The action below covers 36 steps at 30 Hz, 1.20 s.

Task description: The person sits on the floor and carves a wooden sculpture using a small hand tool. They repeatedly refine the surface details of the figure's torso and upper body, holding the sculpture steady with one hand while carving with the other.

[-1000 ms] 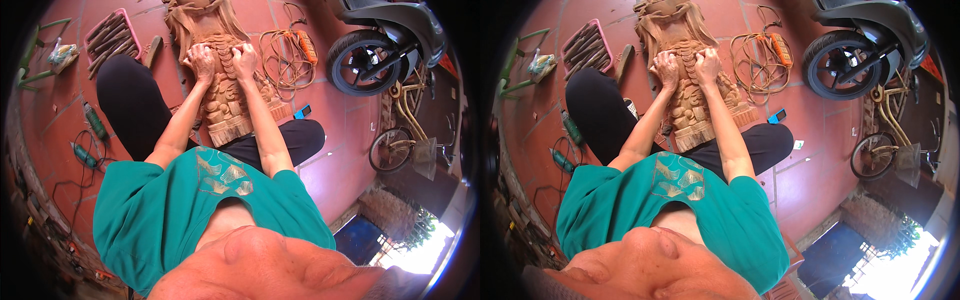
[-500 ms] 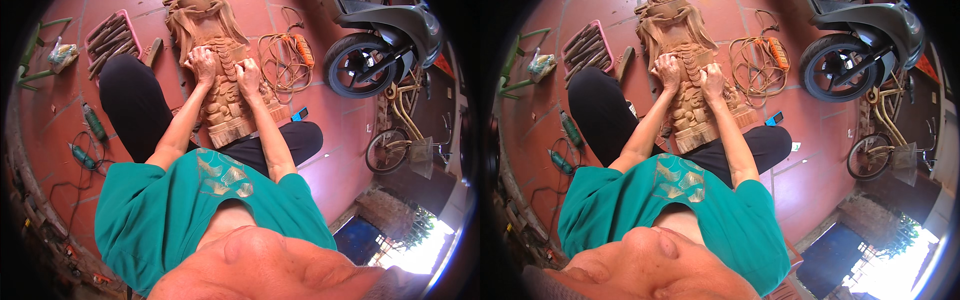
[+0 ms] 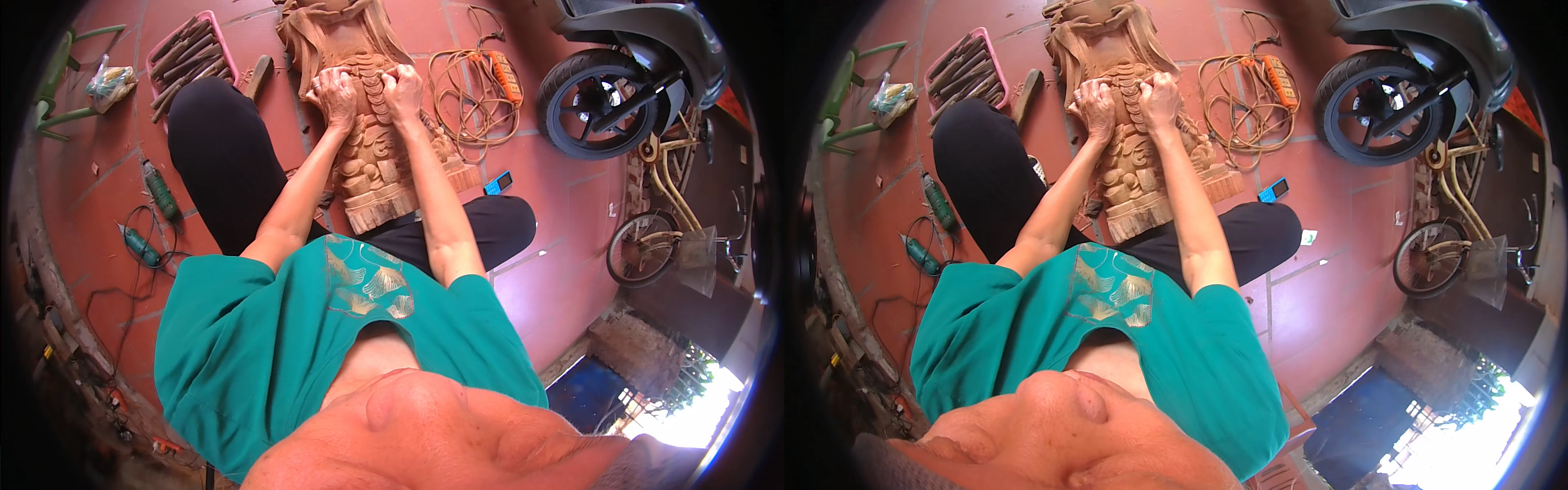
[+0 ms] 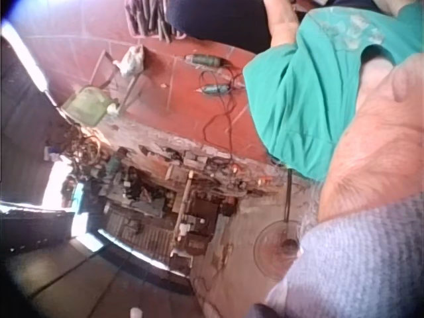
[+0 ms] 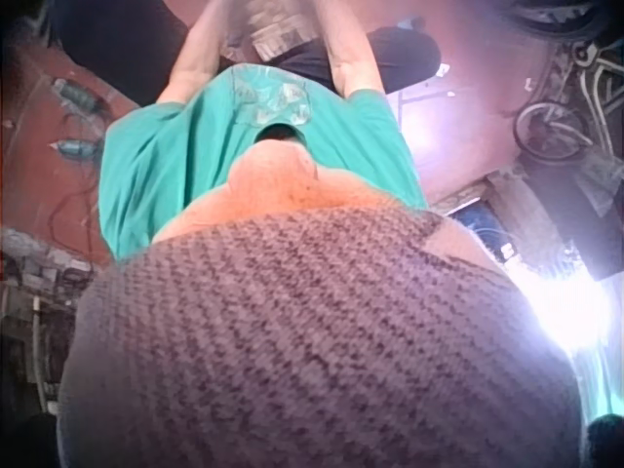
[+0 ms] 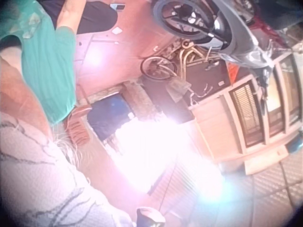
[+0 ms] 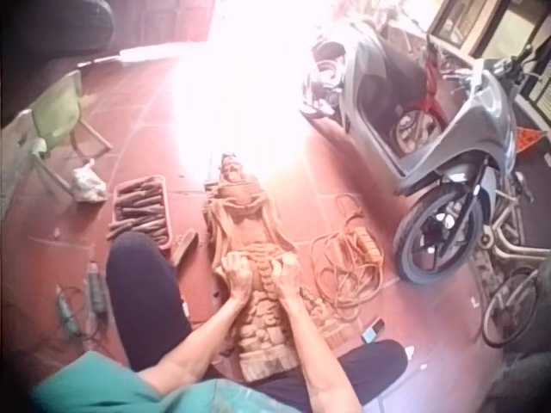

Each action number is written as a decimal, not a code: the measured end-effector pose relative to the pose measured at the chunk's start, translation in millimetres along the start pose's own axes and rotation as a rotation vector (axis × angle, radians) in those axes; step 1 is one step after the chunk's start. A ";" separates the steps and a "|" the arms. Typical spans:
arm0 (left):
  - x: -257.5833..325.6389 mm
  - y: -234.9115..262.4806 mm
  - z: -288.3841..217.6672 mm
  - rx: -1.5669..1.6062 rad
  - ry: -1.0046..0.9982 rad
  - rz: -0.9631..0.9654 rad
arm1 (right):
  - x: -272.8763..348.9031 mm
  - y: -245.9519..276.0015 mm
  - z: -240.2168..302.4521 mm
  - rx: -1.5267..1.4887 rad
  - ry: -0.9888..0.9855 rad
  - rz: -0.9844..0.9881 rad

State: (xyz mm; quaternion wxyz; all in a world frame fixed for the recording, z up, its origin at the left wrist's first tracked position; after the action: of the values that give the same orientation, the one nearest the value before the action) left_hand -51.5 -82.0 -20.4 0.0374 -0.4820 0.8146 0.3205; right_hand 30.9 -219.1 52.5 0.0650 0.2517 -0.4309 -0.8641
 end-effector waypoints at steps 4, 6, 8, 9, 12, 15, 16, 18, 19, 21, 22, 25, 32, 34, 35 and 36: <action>-1.4 4.1 -0.2 0.026 0.004 -0.025 | 10.9 0.3 -10.9 0.042 0.059 0.140; -0.2 2.0 2.6 0.007 0.000 -0.029 | 18.6 3.9 -14.3 0.102 0.081 0.261; -0.8 0.8 6.9 -0.019 -0.006 -0.033 | 20.6 8.6 -10.8 0.165 0.196 0.304; 0.8 -0.9 8.5 0.001 0.000 -0.028 | 19.8 8.0 -12.9 0.170 0.216 0.356; 0.2 -1.3 6.4 0.024 0.002 -0.018 | 9.6 3.7 -11.1 0.235 0.280 0.537; 1.9 -1.9 4.4 0.070 0.052 0.026 | 7.6 -7.4 -7.4 0.456 0.404 0.585; 0.3 -1.5 3.2 0.076 0.044 0.016 | 8.3 -5.8 -4.5 0.481 0.464 0.558; 0.9 -1.8 7.6 0.083 0.035 -0.001 | 9.6 -4.5 0.5 0.521 0.548 0.495; 2.3 -3.1 9.2 0.075 0.034 -0.003 | 10.8 -3.1 2.4 0.541 0.589 0.463; 0.2 -2.6 11.2 0.058 0.026 -0.012 | 5.5 1.3 -7.8 0.477 0.474 0.495; 0.0 -2.1 12.4 0.042 0.022 -0.011 | 3.4 3.4 -13.0 0.446 0.417 0.511; 2.1 -2.1 6.3 0.026 0.021 0.005 | 6.4 14.8 -29.3 0.497 0.431 0.316; -0.1 -0.9 7.1 0.042 0.044 0.011 | -2.1 22.1 -30.2 0.168 0.182 0.491; 0.0 -1.3 7.6 0.049 0.038 0.008 | 5.9 22.4 -11.4 0.194 0.312 0.472; 0.1 -1.4 7.7 0.049 0.029 0.004 | 7.7 21.7 -5.4 0.246 0.404 0.451; 0.3 -1.7 7.5 0.047 0.021 0.000 | 9.0 20.3 -0.6 0.298 0.495 0.429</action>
State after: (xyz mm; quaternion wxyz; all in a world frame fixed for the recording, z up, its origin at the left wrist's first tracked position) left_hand -52.1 -78.7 -27.3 0.0403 -0.4842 0.8224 0.2961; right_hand 21.3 -235.1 64.6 0.3098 0.3639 -0.5664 -0.6713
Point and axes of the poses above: each hand's wrist, its own x-axis away from the middle knuckle, its own y-axis out of the back of the hand, z = x × y, the point moved 8 cm from there along -x, towards the middle knuckle, and after that the axes turned 9 degrees about x, right-handed, at the moved point
